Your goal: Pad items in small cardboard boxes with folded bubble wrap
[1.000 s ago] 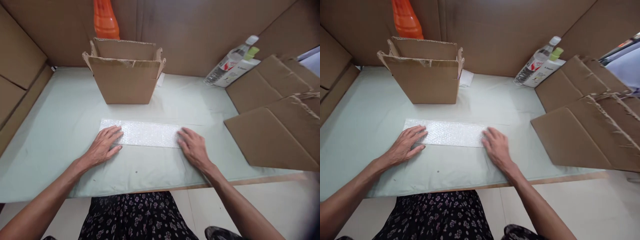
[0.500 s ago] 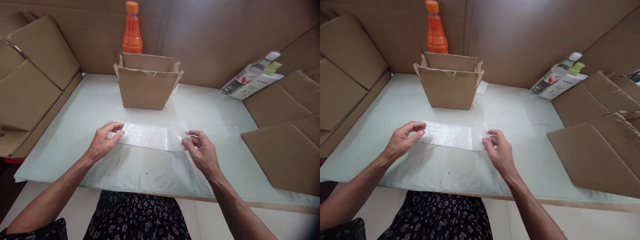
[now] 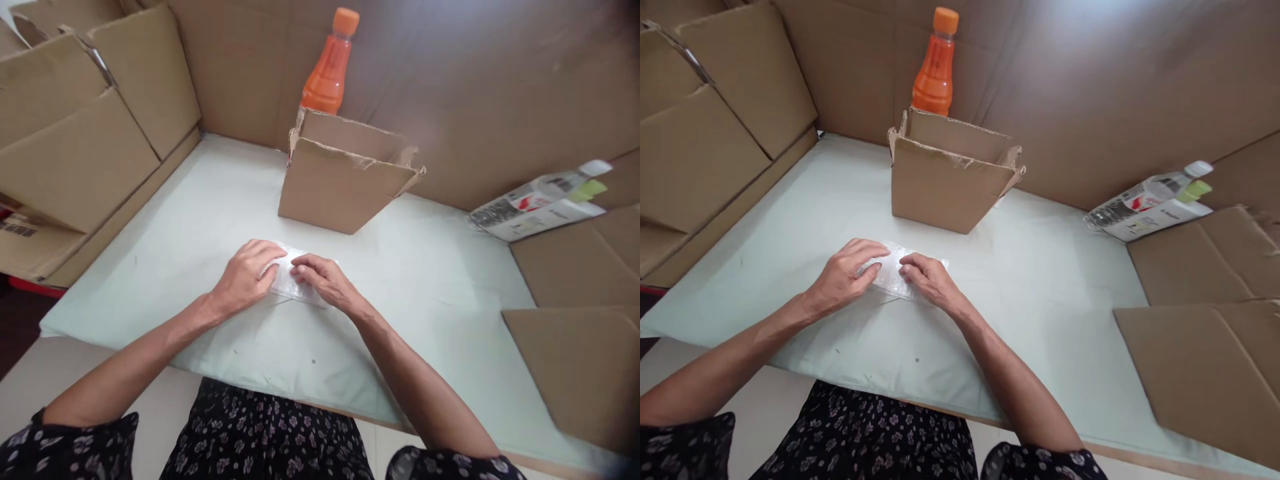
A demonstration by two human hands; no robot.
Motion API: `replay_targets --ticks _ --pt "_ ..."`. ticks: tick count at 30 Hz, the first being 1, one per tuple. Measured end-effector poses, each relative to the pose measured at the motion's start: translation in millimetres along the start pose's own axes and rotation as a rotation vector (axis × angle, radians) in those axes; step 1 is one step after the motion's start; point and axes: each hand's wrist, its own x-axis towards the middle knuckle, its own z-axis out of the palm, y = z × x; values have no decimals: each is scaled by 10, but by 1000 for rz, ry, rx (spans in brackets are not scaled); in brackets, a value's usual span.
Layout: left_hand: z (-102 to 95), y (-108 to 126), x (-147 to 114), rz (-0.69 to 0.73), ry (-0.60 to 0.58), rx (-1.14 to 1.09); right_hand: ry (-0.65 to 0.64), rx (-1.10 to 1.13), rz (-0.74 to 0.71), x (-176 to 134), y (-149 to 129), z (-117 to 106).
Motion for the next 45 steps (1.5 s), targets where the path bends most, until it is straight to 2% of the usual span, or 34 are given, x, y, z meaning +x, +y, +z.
replay_targets --ticks 2,4,7,10,12,14,16,17,19,21,23,25,26,28,30,32,33,35,37,40,43,45 --pt "79 -18 70 48 -143 98 60 58 -10 -5 6 -36" --pt "169 -74 122 22 -292 181 116 175 48 49 60 -35" --pt "269 -176 141 -14 -369 220 158 337 165 169 182 -33" --pt "243 -210 113 -13 -362 223 166 376 171 139 245 -145" --pt "146 -200 81 -31 -315 198 214 283 127 -22 248 -302" --pt "23 -195 50 -118 -173 186 289 84 103 -236 245 -477" --pt "-59 -204 34 -261 -19 236 317 -156 155 -409 251 -597" --pt "-67 -209 35 -330 14 274 311 -269 201 -457 258 -617" --pt "-5 -204 48 -409 -20 320 303 -457 277 -470 279 -570" --pt "121 -167 61 -413 -80 302 306 -560 275 -415 306 -447" --pt "234 -106 56 -386 -92 264 305 -569 209 -364 337 -329" --pt "267 -35 41 -368 -82 232 307 -484 116 -370 353 -281" --pt "245 5 40 -365 -65 207 322 -416 65 -396 341 -295" --pt "126 106 93 -351 46 113 374 -278 -53 -464 238 -402" --pt "-64 240 271 -287 253 11 470 -211 -209 -488 3 -611" --pt "-275 390 611 -172 450 -26 605 -254 -364 -401 -335 -906" --pt "-372 456 835 -109 493 -9 672 -306 -426 -307 -516 -1078" --pt "-526 541 1343 -38 483 21 763 -439 -496 -32 -838 -1448" --pt "-610 541 1845 -44 413 70 749 -571 -502 299 -1055 -1802" --pt "-604 411 2412 -130 140 215 547 -767 -363 751 -1169 -2159" --pt "-488 243 2697 -214 -162 295 293 -984 -150 1052 -1151 -2214" --pt "-398 161 2786 -231 -224 263 180 -1115 -48 1180 -1130 -2139"
